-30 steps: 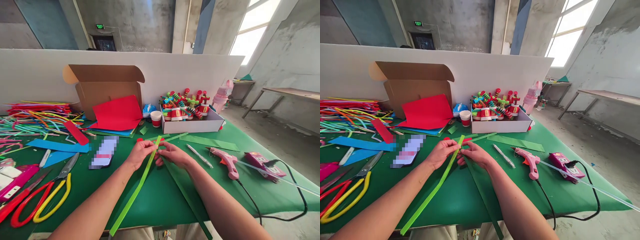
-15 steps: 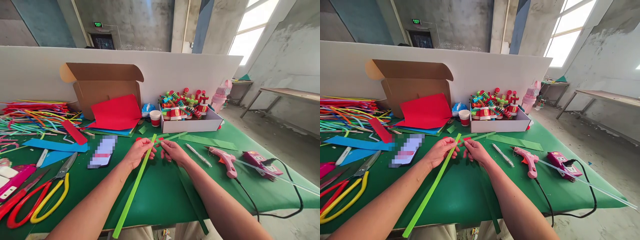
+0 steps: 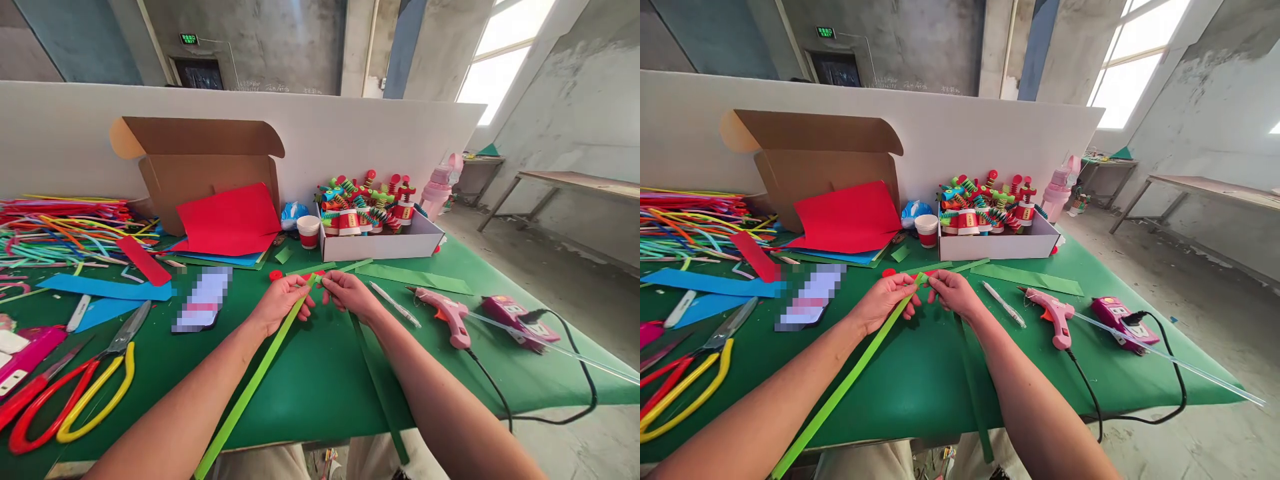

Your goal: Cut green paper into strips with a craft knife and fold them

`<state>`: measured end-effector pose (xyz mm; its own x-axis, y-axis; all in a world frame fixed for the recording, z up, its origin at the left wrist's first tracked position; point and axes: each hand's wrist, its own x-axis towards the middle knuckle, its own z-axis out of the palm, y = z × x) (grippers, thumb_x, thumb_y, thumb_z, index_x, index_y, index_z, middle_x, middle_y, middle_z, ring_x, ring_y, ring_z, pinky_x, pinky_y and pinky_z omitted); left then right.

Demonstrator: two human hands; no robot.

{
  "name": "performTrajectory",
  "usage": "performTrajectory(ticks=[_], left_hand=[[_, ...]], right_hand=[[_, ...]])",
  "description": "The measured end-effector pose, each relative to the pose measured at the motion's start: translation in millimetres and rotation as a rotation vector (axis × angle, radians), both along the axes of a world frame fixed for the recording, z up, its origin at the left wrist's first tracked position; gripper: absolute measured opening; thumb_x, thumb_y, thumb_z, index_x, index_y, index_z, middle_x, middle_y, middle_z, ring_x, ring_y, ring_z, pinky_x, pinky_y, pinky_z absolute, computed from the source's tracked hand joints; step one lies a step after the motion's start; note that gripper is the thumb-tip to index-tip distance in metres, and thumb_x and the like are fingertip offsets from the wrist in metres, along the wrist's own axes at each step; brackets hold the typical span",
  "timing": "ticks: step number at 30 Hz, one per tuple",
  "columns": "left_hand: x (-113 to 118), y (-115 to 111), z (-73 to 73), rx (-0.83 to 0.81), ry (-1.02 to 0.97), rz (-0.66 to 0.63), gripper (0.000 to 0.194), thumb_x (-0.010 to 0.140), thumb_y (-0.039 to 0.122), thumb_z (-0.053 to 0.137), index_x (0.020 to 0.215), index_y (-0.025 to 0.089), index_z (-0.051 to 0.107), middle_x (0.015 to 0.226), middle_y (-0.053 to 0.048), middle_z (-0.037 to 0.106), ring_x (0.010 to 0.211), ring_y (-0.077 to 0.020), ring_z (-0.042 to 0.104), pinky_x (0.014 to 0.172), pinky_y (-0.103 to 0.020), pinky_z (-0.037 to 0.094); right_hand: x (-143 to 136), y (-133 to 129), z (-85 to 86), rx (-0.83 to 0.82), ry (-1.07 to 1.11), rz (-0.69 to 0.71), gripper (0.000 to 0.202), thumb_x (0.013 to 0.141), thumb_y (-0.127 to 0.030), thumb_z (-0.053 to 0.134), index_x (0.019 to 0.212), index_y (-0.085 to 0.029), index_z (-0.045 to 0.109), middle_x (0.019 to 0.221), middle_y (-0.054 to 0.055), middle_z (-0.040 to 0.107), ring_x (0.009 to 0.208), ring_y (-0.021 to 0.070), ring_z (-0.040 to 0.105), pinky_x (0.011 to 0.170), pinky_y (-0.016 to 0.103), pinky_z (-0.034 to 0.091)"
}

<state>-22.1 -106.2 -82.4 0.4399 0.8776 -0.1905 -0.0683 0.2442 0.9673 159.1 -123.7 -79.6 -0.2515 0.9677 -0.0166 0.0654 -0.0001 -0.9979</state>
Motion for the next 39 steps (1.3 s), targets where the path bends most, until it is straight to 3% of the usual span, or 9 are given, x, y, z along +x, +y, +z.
performTrajectory(ticks=[5,9,12,17,22,27,33,37,39], left_hand=[[2.1,3.4,-7.6,-0.011,0.002,0.013,0.038,0.068,0.041,0.084,0.082,0.017,0.058,0.061,-0.001,0.067,0.044,-0.0128,0.061,0.041,-0.021,0.047],[3.0,3.6,-9.5,0.008,-0.004,0.027,0.036,0.067,0.04,0.083,0.077,0.016,0.058,0.061,-0.002,0.068,0.045,-0.0122,0.06,0.043,-0.021,0.049],[2.6,1.7,-8.9,0.021,-0.008,0.035,0.036,0.065,0.039,0.084,0.076,0.016,0.059,0.06,-0.002,0.068,0.044,-0.0119,0.06,0.043,-0.022,0.049],[0.4,1.1,-10.8,0.032,-0.019,0.019,0.035,0.065,0.039,0.084,0.074,0.016,0.059,0.06,-0.003,0.068,0.044,-0.0122,0.06,0.043,-0.021,0.05],[0.2,1.5,-14.2,0.053,-0.023,-0.006,0.036,0.065,0.04,0.085,0.072,0.016,0.059,0.058,-0.003,0.067,0.042,-0.012,0.059,0.04,-0.02,0.046],[2.9,-4.5,-11.3,0.083,-0.006,-0.037,0.038,0.065,0.042,0.084,0.071,0.015,0.059,0.055,-0.001,0.066,0.042,-0.0112,0.058,0.041,-0.02,0.045],[4.4,-2.9,-5.3,0.088,-0.024,-0.046,0.031,0.071,0.036,0.08,0.074,0.015,0.057,0.057,-0.002,0.067,0.046,-0.0131,0.061,0.046,-0.023,0.05],[4.5,-0.2,-5.6,0.07,-0.031,-0.059,0.025,0.076,0.03,0.076,0.075,0.015,0.055,0.058,-0.003,0.068,0.046,-0.0129,0.062,0.046,-0.023,0.05],[4.9,-0.5,-6.3,0.059,-0.031,-0.076,0.024,0.077,0.028,0.075,0.075,0.015,0.055,0.059,-0.003,0.069,0.047,-0.0128,0.063,0.047,-0.023,0.05]], right_hand=[[-1.2,-3.1,-2.7,0.129,-0.505,-0.019,0.029,0.1,-0.035,0.042,0.09,-0.018,0.064,0.074,0.001,0.07,0.055,0.0102,0.059,0.056,0.023,0.049],[-0.4,-6.7,2.4,0.185,-0.828,-0.179,0.015,0.09,-0.023,0.061,0.081,-0.018,0.072,0.081,0.006,0.07,0.086,0.0217,0.066,0.079,0.031,0.048],[11.5,-13.6,17.0,0.222,-0.956,-0.303,0.013,0.086,-0.023,0.069,0.097,-0.02,0.074,0.099,0.009,0.069,0.103,0.0244,0.062,0.089,0.032,0.043],[70.8,-67.3,43.5,0.172,-1.107,-0.524,0.013,0.092,-0.028,0.059,0.095,-0.021,0.069,0.099,0.006,0.067,0.09,0.0189,0.061,0.08,0.028,0.042],[130.6,-140.3,37.9,-0.051,-1.161,-0.805,0.032,0.091,-0.037,0.052,0.065,-0.021,0.057,0.065,0.005,0.061,0.07,0.0205,0.059,0.061,0.029,0.036],[142.8,-148.1,29.3,-0.191,-1.004,-0.818,0.032,0.073,-0.033,0.069,0.048,-0.022,0.053,0.047,-0.001,0.052,0.05,0.0153,0.051,0.051,0.027,0.032],[131.2,-146.1,34.3,-0.104,-0.624,-0.79,0.034,0.086,-0.038,0.055,0.056,-0.021,0.052,0.054,0.002,0.058,0.054,0.0154,0.061,0.055,0.028,0.054],[118.5,-144.7,34.4,-0.161,0.078,-0.698,0.006,0.081,-0.025,0.064,0.084,-0.02,0.062,0.068,0.0,0.063,0.06,0.0101,0.062,0.062,0.021,0.06],[105.2,-138.7,35.6,-0.251,0.391,-0.574,0.014,0.079,-0.023,0.07,0.091,-0.02,0.064,0.068,-0.002,0.062,0.052,0.0073,0.056,0.052,0.017,0.057]])
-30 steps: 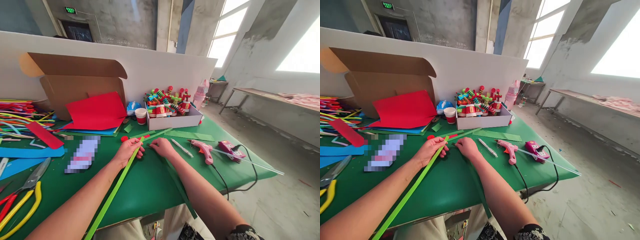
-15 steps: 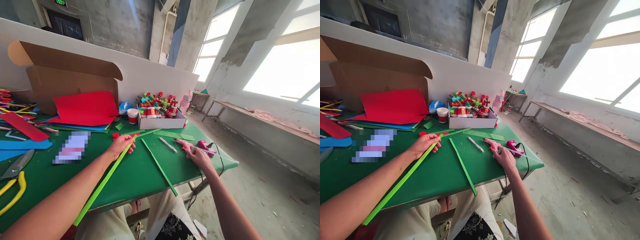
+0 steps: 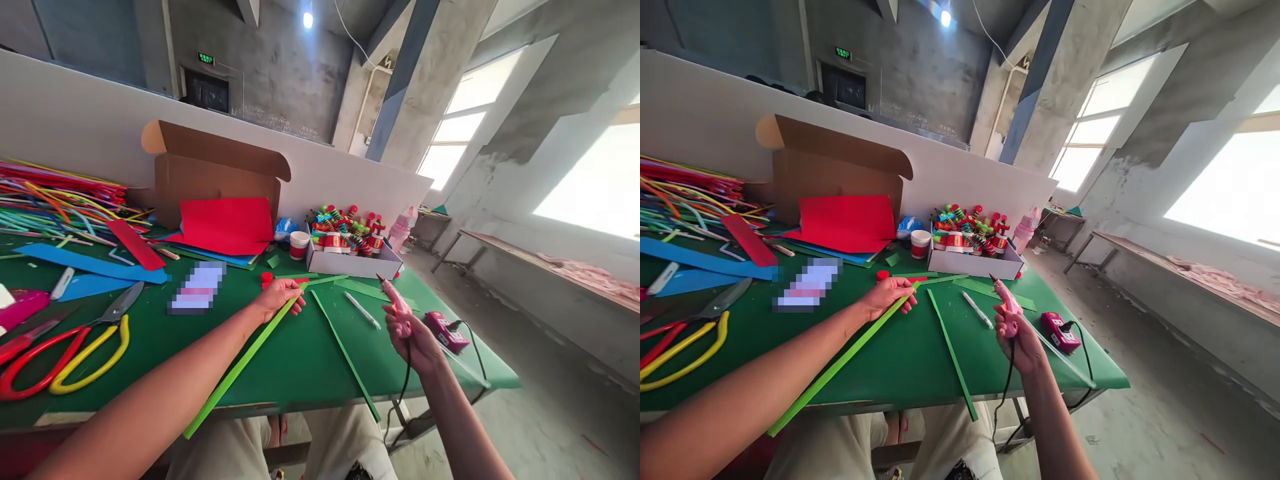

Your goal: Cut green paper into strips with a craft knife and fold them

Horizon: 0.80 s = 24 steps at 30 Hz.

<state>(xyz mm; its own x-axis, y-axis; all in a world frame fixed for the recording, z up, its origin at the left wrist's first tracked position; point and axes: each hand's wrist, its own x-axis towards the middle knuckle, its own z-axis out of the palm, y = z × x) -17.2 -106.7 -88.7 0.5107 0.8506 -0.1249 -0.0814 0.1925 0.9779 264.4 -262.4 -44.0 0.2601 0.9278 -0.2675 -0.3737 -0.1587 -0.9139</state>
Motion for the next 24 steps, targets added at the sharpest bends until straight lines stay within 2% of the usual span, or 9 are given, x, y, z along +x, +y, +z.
performTrajectory(ticks=[2,6,10,14,19,24], left_hand=[[0.5,-0.6,-0.5,-0.009,-0.004,-0.023,0.021,0.078,0.027,0.074,0.078,0.014,0.057,0.061,-0.003,0.07,0.048,-0.013,0.063,0.048,-0.023,0.051],[1.1,-0.6,-1.5,-0.022,-0.014,-0.068,0.02,0.078,0.027,0.073,0.079,0.013,0.06,0.06,-0.004,0.07,0.048,-0.014,0.064,0.048,-0.024,0.052],[1.5,-0.3,-2.5,-0.028,-0.011,-0.102,0.02,0.077,0.028,0.073,0.076,0.014,0.059,0.059,-0.005,0.07,0.047,-0.0145,0.064,0.047,-0.024,0.052],[1.6,-1.0,-2.9,-0.035,0.001,-0.139,0.02,0.075,0.027,0.074,0.073,0.014,0.059,0.057,-0.005,0.069,0.048,-0.0157,0.065,0.046,-0.025,0.051],[0.3,-0.2,-4.4,-0.035,0.005,-0.169,0.022,0.073,0.029,0.077,0.075,0.013,0.062,0.059,-0.006,0.07,0.049,-0.0164,0.065,0.049,-0.026,0.053],[0.4,2.1,-7.6,-0.029,0.008,-0.177,0.022,0.073,0.031,0.077,0.074,0.014,0.062,0.06,-0.006,0.07,0.049,-0.0167,0.065,0.051,-0.029,0.054]], right_hand=[[-17.6,7.0,1.0,0.013,0.01,0.055,0.02,0.079,-0.031,0.074,0.092,-0.019,0.066,0.069,-0.001,0.063,0.047,0.006,0.05,0.044,0.017,0.051],[-52.1,17.5,-0.1,0.152,-0.399,0.181,0.044,0.078,-0.053,0.074,0.102,-0.017,0.068,0.078,0.002,0.067,0.052,0.008,0.05,0.048,0.021,0.047],[-68.2,27.6,-3.7,0.225,-0.71,0.299,0.056,0.074,-0.06,0.071,0.11,-0.016,0.066,0.094,0.006,0.072,0.056,0.0101,0.052,0.054,0.025,0.045],[-71.0,37.4,-8.6,0.279,-0.87,0.3,0.053,0.079,-0.058,0.063,0.114,-0.018,0.061,0.103,0.008,0.073,0.056,0.0122,0.053,0.055,0.028,0.046],[-72.3,41.5,-12.5,0.281,-0.967,0.265,0.043,0.082,-0.056,0.057,0.103,-0.019,0.062,0.091,0.007,0.073,0.054,0.0136,0.054,0.053,0.028,0.044],[-75.5,40.9,-10.6,0.285,-1.009,0.278,0.04,0.082,-0.055,0.057,0.102,-0.02,0.062,0.077,0.004,0.068,0.052,0.014,0.051,0.05,0.027,0.041]])
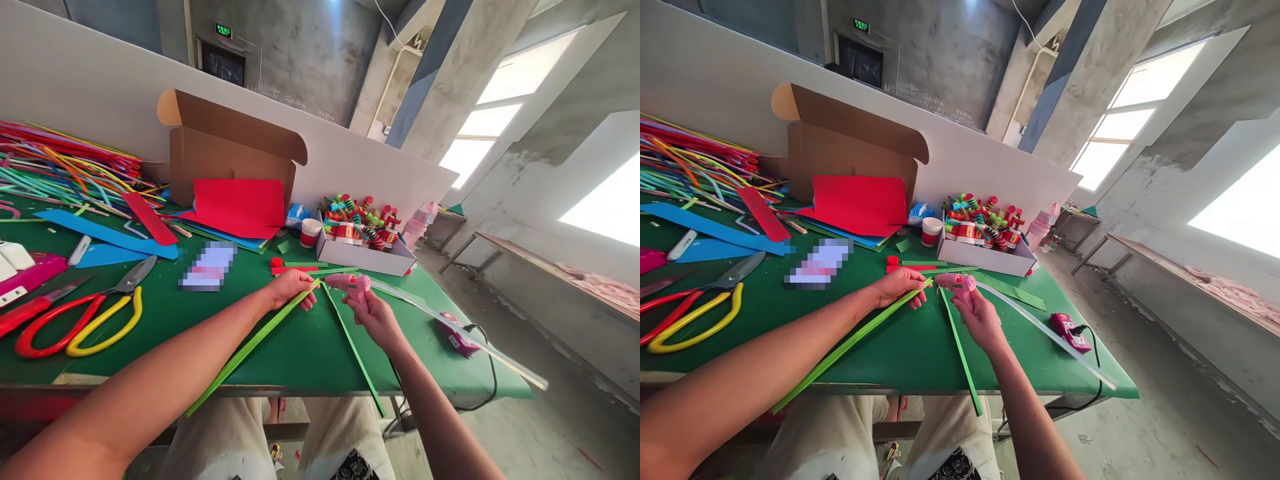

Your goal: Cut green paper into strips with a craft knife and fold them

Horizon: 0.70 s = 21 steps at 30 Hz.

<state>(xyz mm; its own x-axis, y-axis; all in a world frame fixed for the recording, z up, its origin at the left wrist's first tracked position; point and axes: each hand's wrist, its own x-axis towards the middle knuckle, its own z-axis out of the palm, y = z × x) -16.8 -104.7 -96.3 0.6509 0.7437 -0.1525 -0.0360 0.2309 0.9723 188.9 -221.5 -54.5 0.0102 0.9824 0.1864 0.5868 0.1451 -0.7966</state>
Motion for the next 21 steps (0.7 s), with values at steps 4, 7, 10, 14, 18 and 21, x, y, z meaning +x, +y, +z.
performTrajectory(ticks=[4,7,10,14,18,21], left_hand=[[0.5,1.2,-1.2,0.003,0.002,-0.003,0.023,0.073,0.032,0.077,0.076,0.013,0.063,0.059,-0.005,0.07,0.048,-0.0159,0.065,0.051,-0.028,0.054],[0.2,2.0,-1.3,0.003,0.002,-0.01,0.024,0.073,0.033,0.078,0.078,0.013,0.064,0.06,-0.005,0.07,0.049,-0.0159,0.065,0.051,-0.027,0.054],[0.0,2.5,-1.5,0.002,0.001,-0.017,0.026,0.072,0.034,0.079,0.079,0.013,0.064,0.06,-0.005,0.07,0.05,-0.0162,0.065,0.052,-0.028,0.054],[-0.2,2.5,-1.6,0.004,-0.002,-0.02,0.024,0.073,0.033,0.078,0.08,0.014,0.065,0.06,-0.005,0.07,0.05,-0.0159,0.065,0.052,-0.027,0.054],[-0.4,2.5,-1.7,0.007,-0.004,-0.022,0.023,0.073,0.032,0.077,0.081,0.014,0.065,0.06,-0.004,0.071,0.05,-0.0158,0.065,0.052,-0.027,0.055],[-0.5,2.8,-2.0,0.009,-0.002,-0.024,0.024,0.074,0.033,0.078,0.08,0.014,0.065,0.06,-0.005,0.07,0.049,-0.0156,0.065,0.053,-0.027,0.055]], right_hand=[[0.4,1.2,-0.9,-0.008,-0.043,0.011,0.04,0.083,-0.054,0.056,0.104,-0.02,0.061,0.067,0.001,0.063,0.051,0.0147,0.049,0.049,0.026,0.039],[2.2,3.2,-4.4,0.014,-0.078,-0.012,0.038,0.084,-0.054,0.054,0.098,-0.02,0.061,0.058,-0.002,0.055,0.051,0.0148,0.047,0.048,0.026,0.036],[3.1,4.4,-7.2,0.041,-0.109,-0.014,0.036,0.085,-0.052,0.054,0.098,-0.02,0.062,0.057,-0.003,0.053,0.051,0.0144,0.046,0.048,0.025,0.035],[2.1,3.7,-7.4,0.045,-0.107,-0.02,0.035,0.086,-0.051,0.055,0.101,-0.02,0.063,0.06,-0.003,0.054,0.052,0.0146,0.045,0.049,0.025,0.036],[1.0,2.5,-6.1,0.047,-0.117,-0.028,0.034,0.086,-0.051,0.055,0.101,-0.021,0.064,0.058,-0.003,0.053,0.052,0.0156,0.046,0.049,0.026,0.036],[0.9,2.6,-6.0,0.062,-0.116,-0.027,0.032,0.086,-0.048,0.057,0.101,-0.021,0.064,0.057,-0.003,0.052,0.052,0.0155,0.045,0.047,0.025,0.035]])
